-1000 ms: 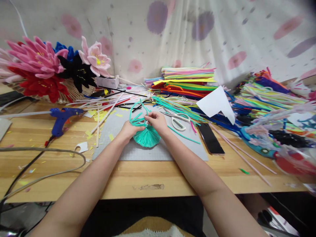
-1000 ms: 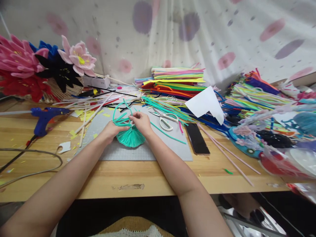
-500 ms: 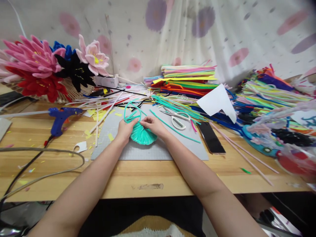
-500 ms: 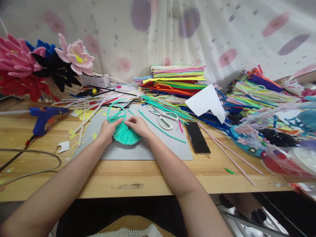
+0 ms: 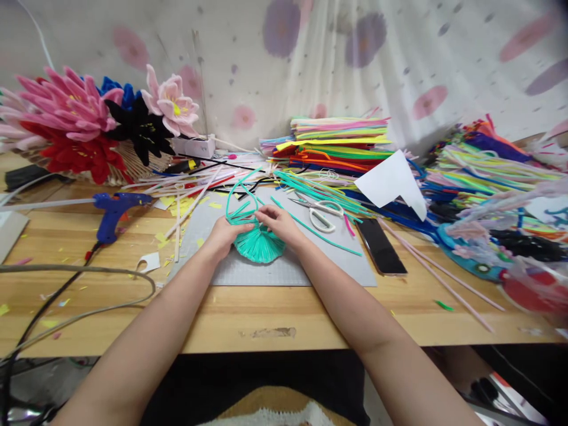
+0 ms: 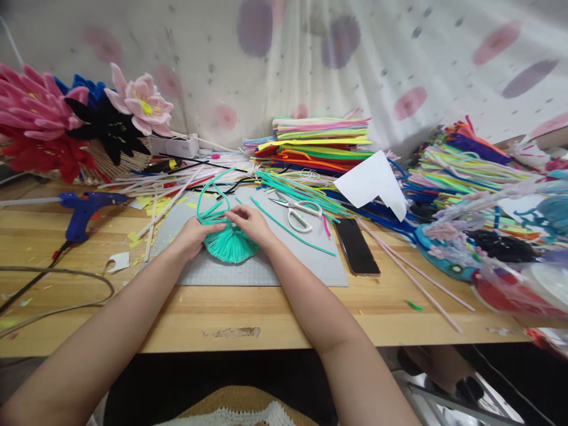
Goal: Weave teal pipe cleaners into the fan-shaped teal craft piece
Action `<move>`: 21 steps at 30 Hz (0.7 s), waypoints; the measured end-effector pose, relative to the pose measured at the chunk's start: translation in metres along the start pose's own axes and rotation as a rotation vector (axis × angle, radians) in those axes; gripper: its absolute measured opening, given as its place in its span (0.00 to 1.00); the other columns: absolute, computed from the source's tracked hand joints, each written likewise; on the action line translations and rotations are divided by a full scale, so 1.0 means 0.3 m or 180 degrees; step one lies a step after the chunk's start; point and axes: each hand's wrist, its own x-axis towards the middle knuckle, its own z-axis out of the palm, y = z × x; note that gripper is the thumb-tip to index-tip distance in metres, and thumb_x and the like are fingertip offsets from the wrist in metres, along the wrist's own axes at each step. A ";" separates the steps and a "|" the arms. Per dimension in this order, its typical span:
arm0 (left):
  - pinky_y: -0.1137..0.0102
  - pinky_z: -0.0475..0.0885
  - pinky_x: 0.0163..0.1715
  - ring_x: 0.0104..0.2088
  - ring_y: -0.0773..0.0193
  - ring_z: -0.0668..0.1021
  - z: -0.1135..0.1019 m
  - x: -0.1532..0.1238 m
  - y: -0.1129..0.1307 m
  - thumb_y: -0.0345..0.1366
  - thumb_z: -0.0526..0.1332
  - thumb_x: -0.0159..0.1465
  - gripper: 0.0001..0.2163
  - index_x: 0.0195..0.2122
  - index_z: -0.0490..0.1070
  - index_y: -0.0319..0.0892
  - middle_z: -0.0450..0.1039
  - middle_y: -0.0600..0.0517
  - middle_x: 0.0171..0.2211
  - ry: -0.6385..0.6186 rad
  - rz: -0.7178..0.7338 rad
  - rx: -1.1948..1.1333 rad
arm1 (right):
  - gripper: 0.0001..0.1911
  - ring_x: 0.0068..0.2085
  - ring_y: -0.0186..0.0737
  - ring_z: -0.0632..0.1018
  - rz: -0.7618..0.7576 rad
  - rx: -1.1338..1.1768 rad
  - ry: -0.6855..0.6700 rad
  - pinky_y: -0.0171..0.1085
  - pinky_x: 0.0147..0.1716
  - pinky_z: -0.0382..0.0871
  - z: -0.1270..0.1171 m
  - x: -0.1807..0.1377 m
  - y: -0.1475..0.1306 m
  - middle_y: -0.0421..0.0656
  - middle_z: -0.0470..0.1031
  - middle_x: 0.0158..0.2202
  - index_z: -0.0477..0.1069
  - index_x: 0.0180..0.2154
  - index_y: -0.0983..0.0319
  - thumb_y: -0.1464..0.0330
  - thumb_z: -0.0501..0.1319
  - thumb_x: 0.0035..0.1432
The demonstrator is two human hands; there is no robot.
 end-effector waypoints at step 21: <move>0.67 0.71 0.32 0.28 0.63 0.76 0.036 0.017 -0.031 0.35 0.71 0.37 0.17 0.30 0.74 0.36 0.76 0.48 0.29 0.0853 0.0427 -0.0257 | 0.16 0.24 0.27 0.67 0.0363 0.0988 -0.0165 0.28 0.22 0.61 0.011 0.004 -0.015 0.34 0.63 0.22 0.62 0.28 0.62 0.58 0.62 0.43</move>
